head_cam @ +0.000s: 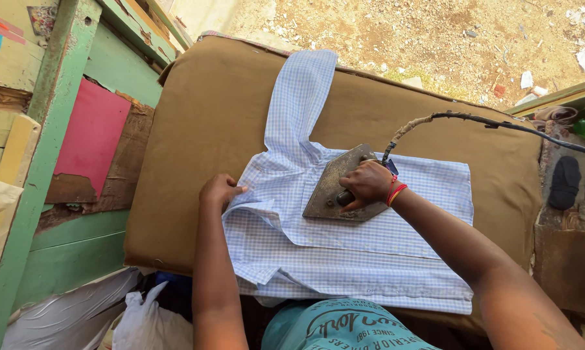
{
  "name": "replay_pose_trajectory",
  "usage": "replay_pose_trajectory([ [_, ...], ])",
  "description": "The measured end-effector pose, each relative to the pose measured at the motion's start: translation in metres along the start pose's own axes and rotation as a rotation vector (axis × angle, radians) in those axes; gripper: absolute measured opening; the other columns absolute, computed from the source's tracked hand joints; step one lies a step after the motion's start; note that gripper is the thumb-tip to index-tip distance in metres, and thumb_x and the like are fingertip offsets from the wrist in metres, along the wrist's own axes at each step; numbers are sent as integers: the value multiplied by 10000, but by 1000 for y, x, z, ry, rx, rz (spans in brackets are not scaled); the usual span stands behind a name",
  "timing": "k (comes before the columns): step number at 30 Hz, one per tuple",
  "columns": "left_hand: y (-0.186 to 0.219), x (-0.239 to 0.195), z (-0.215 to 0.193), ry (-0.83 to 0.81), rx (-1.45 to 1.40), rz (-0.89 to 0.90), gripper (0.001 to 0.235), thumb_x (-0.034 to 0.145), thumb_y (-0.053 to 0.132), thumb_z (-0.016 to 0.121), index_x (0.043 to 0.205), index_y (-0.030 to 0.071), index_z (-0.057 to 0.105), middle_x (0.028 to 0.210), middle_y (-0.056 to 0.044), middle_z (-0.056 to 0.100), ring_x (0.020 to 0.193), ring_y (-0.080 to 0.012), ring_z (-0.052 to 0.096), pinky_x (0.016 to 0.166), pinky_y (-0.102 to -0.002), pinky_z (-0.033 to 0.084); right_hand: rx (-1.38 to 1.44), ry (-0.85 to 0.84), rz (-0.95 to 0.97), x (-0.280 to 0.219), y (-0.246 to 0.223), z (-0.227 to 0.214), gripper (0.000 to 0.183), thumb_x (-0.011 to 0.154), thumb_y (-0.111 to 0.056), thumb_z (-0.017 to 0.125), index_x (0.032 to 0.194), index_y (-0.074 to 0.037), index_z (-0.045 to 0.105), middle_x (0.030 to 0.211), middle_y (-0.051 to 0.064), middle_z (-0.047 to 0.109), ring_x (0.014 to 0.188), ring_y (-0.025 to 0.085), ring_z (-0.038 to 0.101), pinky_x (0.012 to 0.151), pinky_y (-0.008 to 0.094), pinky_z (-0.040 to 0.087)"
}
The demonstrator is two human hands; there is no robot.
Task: The person irons a light blue and white checkered shirt on a brown ironing board using a heavy metal iron. They smooth the fabric, press the body and sleeves, and then fold the shirt into a neat rectangle before placing it aside.
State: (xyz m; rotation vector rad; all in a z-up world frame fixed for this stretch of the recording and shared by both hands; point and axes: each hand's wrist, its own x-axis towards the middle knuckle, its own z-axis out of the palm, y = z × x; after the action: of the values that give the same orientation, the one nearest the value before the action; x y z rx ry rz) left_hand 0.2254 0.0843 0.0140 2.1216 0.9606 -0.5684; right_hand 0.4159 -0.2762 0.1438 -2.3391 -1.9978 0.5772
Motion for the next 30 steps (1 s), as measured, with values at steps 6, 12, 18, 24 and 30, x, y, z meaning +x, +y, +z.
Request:
replay_pose_trajectory([
  [6,-48,81,56,-357,-657,129,274,919,245,761,1022,-8,776,893,-34,729,749,-127,616,676,-327,518,22,-37,-11,23,21,-11,629,711,-727,740,691,-113,607,643,77,669,607,321,671,614,450,510],
  [12,-31,74,47,-256,-695,67,96,902,137,769,964,67,749,818,11,735,725,-79,637,668,-277,510,30,-78,30,32,35,-18,642,707,-742,726,688,-112,609,646,73,669,619,310,681,603,450,513],
  [18,-13,74,40,-308,-928,109,91,883,74,754,957,23,767,857,-9,764,742,-82,664,675,-278,532,-13,-267,277,40,32,-20,721,759,-842,611,745,-123,669,663,98,707,648,316,704,724,442,542],
  [24,-17,84,59,-67,-771,219,141,995,138,659,1066,28,710,903,4,731,824,-94,637,738,-283,532,72,-259,374,42,26,-16,718,748,-833,621,788,-121,707,722,124,715,714,348,718,689,483,565],
  [30,28,23,55,529,-28,150,281,1051,286,577,1182,64,688,1225,-147,712,1141,-387,642,931,-491,497,46,-228,387,37,24,-13,706,744,-827,626,825,-132,719,762,123,723,761,356,721,699,497,567],
])
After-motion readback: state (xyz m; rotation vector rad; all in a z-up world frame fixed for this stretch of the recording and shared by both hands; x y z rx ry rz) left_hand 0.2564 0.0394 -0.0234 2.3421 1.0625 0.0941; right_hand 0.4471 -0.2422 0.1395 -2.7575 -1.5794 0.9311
